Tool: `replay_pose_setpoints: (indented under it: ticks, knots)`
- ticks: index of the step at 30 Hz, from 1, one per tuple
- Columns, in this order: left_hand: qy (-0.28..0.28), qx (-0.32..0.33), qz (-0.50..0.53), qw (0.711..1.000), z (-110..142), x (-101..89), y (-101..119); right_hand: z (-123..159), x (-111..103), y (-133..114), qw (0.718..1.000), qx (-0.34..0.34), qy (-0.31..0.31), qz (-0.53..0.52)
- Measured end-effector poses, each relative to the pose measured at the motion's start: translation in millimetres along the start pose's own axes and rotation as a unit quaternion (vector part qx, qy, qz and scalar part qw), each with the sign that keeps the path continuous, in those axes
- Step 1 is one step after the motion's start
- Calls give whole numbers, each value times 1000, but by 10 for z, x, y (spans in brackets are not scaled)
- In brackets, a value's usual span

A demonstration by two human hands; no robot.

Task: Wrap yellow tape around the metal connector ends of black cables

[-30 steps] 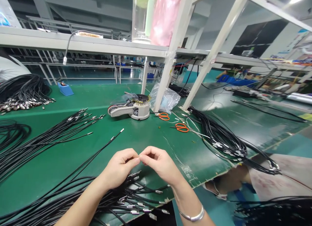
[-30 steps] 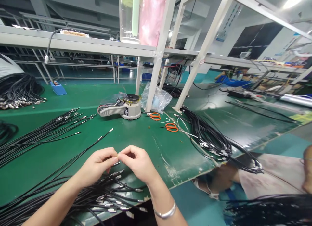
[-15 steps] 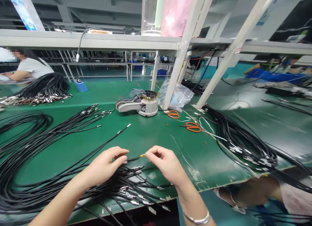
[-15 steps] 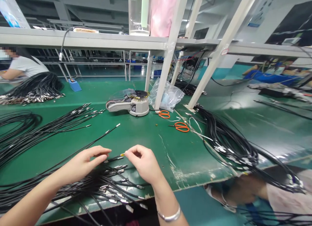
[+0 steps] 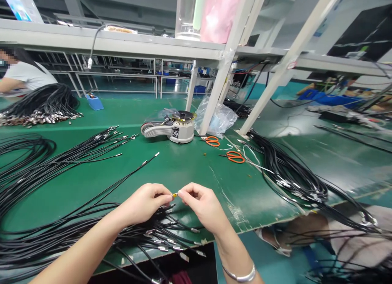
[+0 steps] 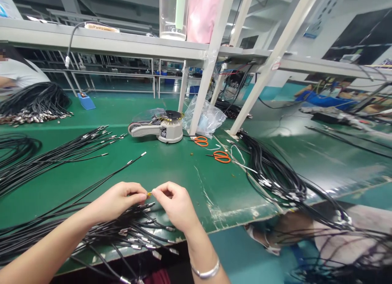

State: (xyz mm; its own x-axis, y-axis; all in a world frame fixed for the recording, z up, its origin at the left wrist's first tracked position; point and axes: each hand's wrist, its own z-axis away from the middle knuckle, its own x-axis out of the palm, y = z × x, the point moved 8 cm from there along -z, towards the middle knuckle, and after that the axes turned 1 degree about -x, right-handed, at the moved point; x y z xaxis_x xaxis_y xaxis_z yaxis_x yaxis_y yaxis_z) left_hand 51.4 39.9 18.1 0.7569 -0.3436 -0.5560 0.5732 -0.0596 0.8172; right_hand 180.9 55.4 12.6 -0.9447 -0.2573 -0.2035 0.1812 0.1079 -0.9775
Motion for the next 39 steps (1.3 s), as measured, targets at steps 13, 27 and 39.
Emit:
replay_pose_setpoints:
  ticks: [13, 27, 39]
  knots:
    - [26, 14, -63, 998, -54, 90, -25, 43, -21, 100, 999, 12, 21, 24]
    - [-20, -40, 226, 973, -89, 225, -177, 29, -3, 184, 997, 39, 47, -39]
    - [-15, 1, 7, 1000, -18, 158, -39, 124, 14, 152, 999, 19, 38, -19]
